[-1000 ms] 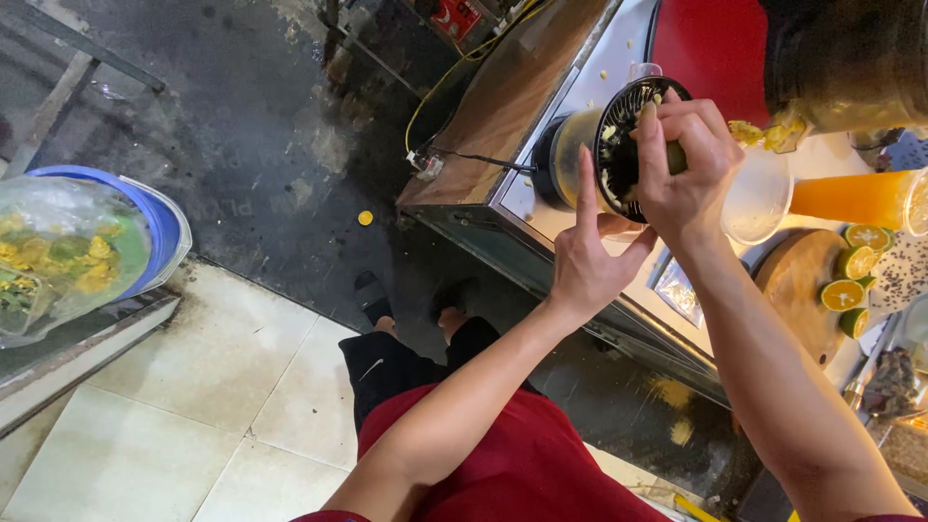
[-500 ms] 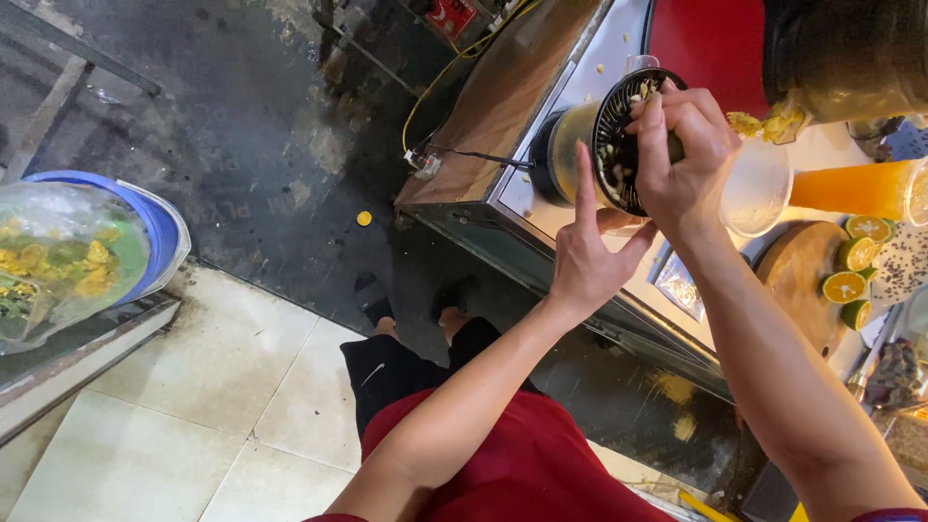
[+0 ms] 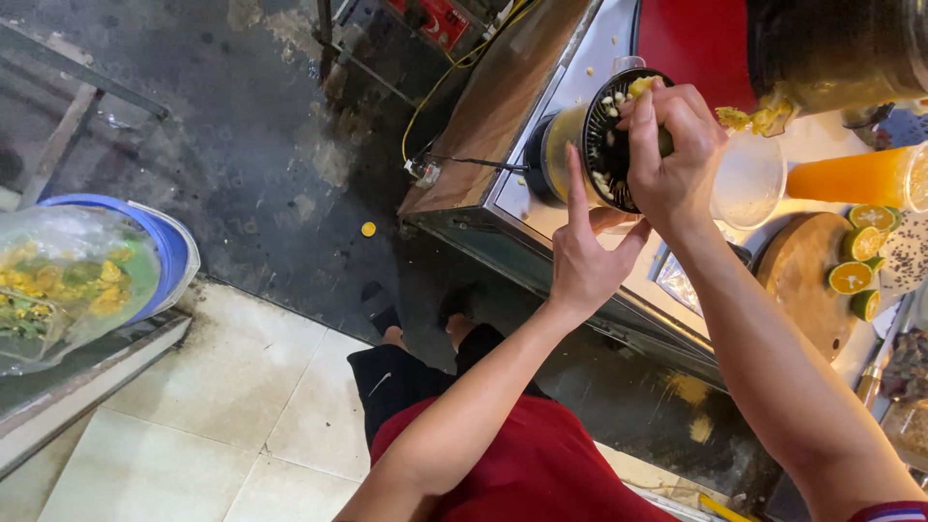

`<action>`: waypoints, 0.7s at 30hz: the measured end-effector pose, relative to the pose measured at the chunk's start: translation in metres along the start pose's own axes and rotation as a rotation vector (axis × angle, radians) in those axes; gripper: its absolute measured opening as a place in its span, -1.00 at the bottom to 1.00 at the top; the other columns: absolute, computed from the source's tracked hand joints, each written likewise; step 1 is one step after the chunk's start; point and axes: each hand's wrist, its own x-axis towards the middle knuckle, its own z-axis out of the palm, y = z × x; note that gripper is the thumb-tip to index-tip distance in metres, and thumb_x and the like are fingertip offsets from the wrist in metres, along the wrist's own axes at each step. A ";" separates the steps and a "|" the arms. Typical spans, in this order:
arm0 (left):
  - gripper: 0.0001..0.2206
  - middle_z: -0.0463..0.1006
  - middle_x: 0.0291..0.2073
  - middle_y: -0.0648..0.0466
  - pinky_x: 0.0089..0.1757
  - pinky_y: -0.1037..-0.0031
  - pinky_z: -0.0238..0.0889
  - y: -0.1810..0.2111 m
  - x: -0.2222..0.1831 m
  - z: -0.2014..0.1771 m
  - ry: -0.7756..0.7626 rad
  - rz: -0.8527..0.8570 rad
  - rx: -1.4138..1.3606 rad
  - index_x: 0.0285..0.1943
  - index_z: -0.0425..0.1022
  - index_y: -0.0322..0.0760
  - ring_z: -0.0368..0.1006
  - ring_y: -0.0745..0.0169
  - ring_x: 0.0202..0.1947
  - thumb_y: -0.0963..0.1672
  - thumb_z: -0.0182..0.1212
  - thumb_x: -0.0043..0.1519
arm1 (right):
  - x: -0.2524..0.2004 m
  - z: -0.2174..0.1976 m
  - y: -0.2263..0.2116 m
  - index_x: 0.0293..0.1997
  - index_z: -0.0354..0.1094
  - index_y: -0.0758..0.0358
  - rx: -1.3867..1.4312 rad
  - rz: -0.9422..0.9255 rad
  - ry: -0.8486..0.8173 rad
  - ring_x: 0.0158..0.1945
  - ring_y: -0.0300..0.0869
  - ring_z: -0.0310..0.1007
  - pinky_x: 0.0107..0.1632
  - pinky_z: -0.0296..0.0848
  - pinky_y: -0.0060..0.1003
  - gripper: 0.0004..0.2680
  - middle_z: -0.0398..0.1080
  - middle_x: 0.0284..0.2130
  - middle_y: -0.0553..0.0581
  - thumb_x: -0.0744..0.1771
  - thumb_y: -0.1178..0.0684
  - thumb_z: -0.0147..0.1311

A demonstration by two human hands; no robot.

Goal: The recorder prepares cups of orange juice by scooping ice, squeezing fresh oranges using a manual juicer, and pouring the juice into cups.

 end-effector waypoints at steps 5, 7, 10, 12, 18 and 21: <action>0.05 0.67 -0.09 -0.23 0.05 0.30 0.54 -0.001 0.000 0.000 0.010 0.047 -0.007 0.70 -0.53 -0.20 0.67 -0.08 -0.01 -0.21 0.38 0.23 | 0.002 -0.002 -0.005 -0.25 0.39 0.42 -0.020 0.098 -0.019 -0.18 0.04 0.54 -0.05 0.48 -0.18 -0.84 0.49 -0.26 0.28 0.49 0.24 0.04; 0.06 0.68 -0.13 -0.20 0.01 0.31 0.55 0.000 0.001 -0.001 0.008 0.032 0.014 0.70 -0.52 -0.21 0.68 -0.06 -0.05 -0.21 0.39 0.22 | 0.001 -0.001 -0.004 -0.23 0.39 0.41 -0.014 0.084 -0.013 -0.17 0.03 0.53 -0.04 0.48 -0.17 -0.85 0.48 -0.24 0.28 0.50 0.24 0.04; 0.06 0.69 -0.18 -0.19 -0.02 0.33 0.54 0.002 0.002 -0.001 0.011 0.019 0.040 0.69 -0.51 -0.24 0.69 -0.05 -0.09 -0.21 0.40 0.20 | -0.001 0.001 -0.003 -0.23 0.40 0.40 -0.014 0.039 0.006 -0.16 0.03 0.54 0.04 0.52 -0.15 -0.84 0.47 -0.25 0.27 0.51 0.23 0.04; 0.06 0.68 -0.18 -0.19 -0.03 0.32 0.54 0.003 0.002 -0.002 0.009 0.026 0.046 0.69 -0.51 -0.25 0.68 -0.06 -0.09 -0.22 0.39 0.19 | -0.001 0.002 -0.003 -0.25 0.41 0.40 -0.021 0.009 0.027 -0.17 0.02 0.55 0.12 0.56 -0.12 -0.82 0.45 -0.28 0.26 0.52 0.23 0.05; 0.06 0.70 -0.21 -0.18 -0.05 0.32 0.53 0.006 0.005 -0.005 -0.039 -0.011 0.050 0.68 -0.53 -0.25 0.69 -0.01 -0.15 -0.22 0.38 0.19 | -0.001 0.004 -0.004 -0.23 0.43 0.38 -0.005 0.060 0.072 -0.16 0.05 0.55 -0.07 0.50 -0.15 -0.89 0.47 -0.23 0.28 0.45 0.21 0.09; 0.07 0.69 -0.20 -0.21 -0.06 0.34 0.52 0.013 0.005 -0.005 -0.052 -0.025 0.056 0.68 -0.54 -0.21 0.68 -0.01 -0.12 -0.21 0.38 0.19 | -0.003 0.003 -0.005 -0.21 0.45 0.36 0.009 0.066 0.122 -0.14 0.07 0.54 -0.07 0.50 -0.15 -0.91 0.47 -0.22 0.29 0.45 0.19 0.11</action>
